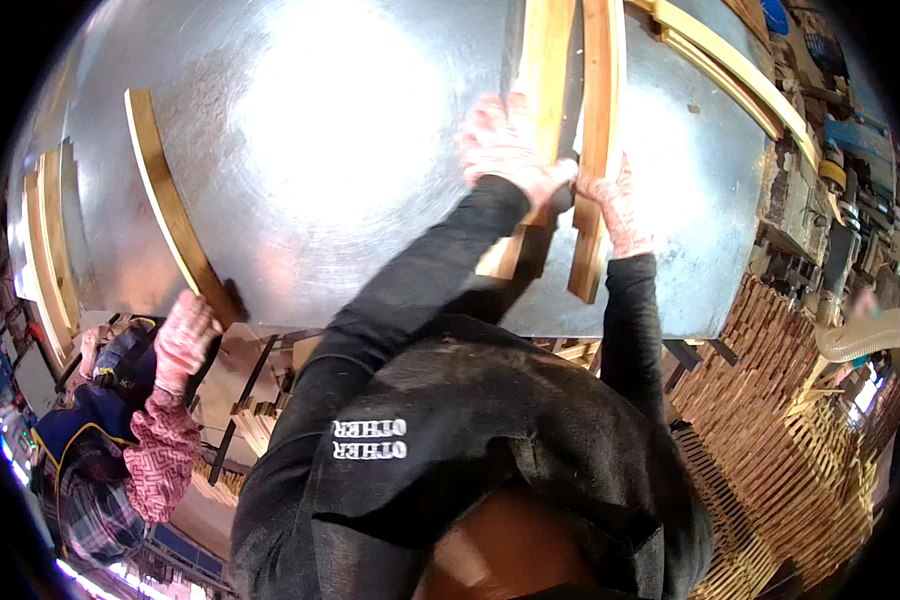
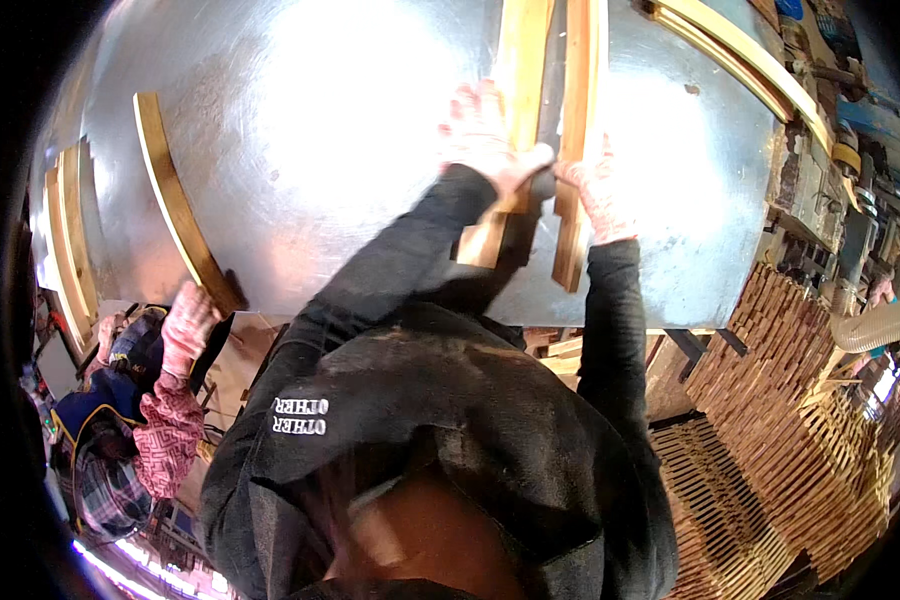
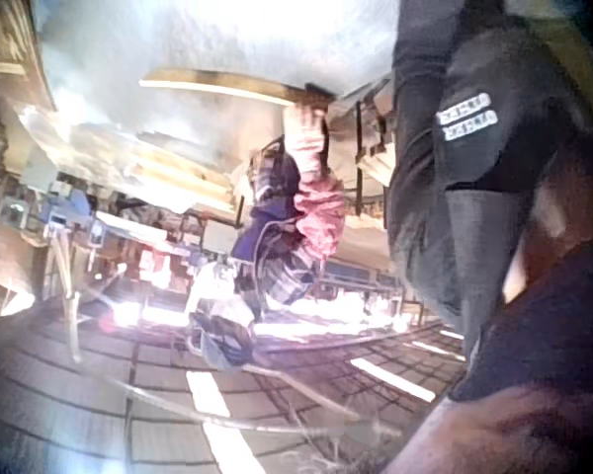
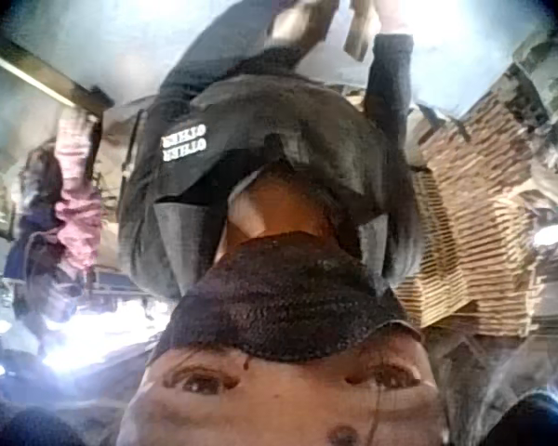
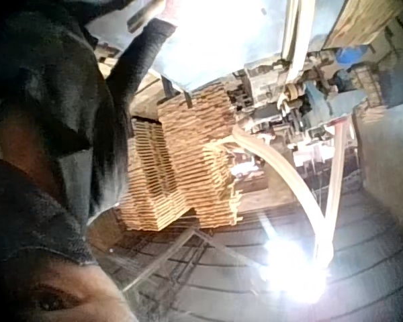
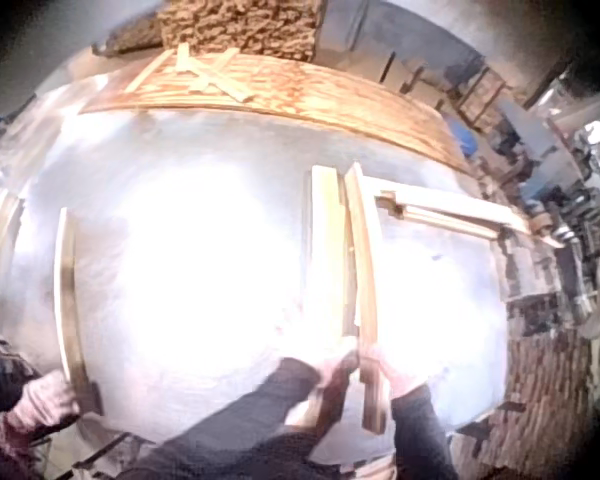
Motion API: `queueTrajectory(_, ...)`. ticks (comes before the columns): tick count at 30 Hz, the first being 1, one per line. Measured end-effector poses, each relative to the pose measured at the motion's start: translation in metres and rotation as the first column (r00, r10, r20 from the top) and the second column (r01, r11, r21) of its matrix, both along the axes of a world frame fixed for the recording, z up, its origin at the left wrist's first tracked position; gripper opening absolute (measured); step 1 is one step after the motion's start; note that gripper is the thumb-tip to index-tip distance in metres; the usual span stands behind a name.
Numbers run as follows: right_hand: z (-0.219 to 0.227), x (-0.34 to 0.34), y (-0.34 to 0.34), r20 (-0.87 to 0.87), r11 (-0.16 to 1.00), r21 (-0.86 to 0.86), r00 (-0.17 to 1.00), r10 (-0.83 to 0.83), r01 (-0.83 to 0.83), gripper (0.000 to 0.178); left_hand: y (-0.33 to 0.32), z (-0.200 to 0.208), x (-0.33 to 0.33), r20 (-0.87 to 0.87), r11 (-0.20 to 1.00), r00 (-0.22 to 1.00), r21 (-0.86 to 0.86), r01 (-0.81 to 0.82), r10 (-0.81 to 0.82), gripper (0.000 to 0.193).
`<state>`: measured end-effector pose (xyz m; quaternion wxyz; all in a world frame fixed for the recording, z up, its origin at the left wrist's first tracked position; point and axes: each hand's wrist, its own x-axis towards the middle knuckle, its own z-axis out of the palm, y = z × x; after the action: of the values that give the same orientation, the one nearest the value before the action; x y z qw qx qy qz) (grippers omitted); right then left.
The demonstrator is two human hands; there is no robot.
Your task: The person sorts and stacks thin wooden planks on a large metal table. They pick up individual planks, inspect them, and arrange them into neat piles, occasionally moving stacks to different locations on the table.
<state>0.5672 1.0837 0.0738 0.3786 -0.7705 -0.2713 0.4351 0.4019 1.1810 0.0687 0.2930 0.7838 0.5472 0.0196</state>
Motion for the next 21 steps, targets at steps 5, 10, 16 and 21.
queueTrajectory(5, 0.02, 0.005, -0.01, 0.093, 0.998, -0.029, 0.994, 0.063, -0.06, 0.063, 0.001, -0.046, 0.024, -0.066, 0.985, 0.996, 0.17, -0.04, 0.052, 0.099)
queueTrajectory(10, 0.022, -0.028, -0.02, -0.428, 0.992, 0.122, 0.904, 0.023, 0.033, 0.058, 0.048, -0.042, -0.046, 0.666, 0.659, 0.191, -0.744, 0.108, 0.721, 0.073)
queueTrajectory(16, 0.017, -0.134, -0.001, -0.241, 0.921, 0.306, 0.916, 0.321, -0.242, 0.086, 0.039, -0.032, -0.089, 0.686, 0.686, 0.003, -0.727, 0.011, 0.727, 0.072)
queueTrajectory(21, -0.002, -0.153, 0.004, -0.484, 0.88, 0.454, 0.791, 0.375, -0.14, 0.083, 0.004, -0.059, -0.149, 0.556, 0.56, -0.068, -0.822, 0.102, 0.828, 0.059)
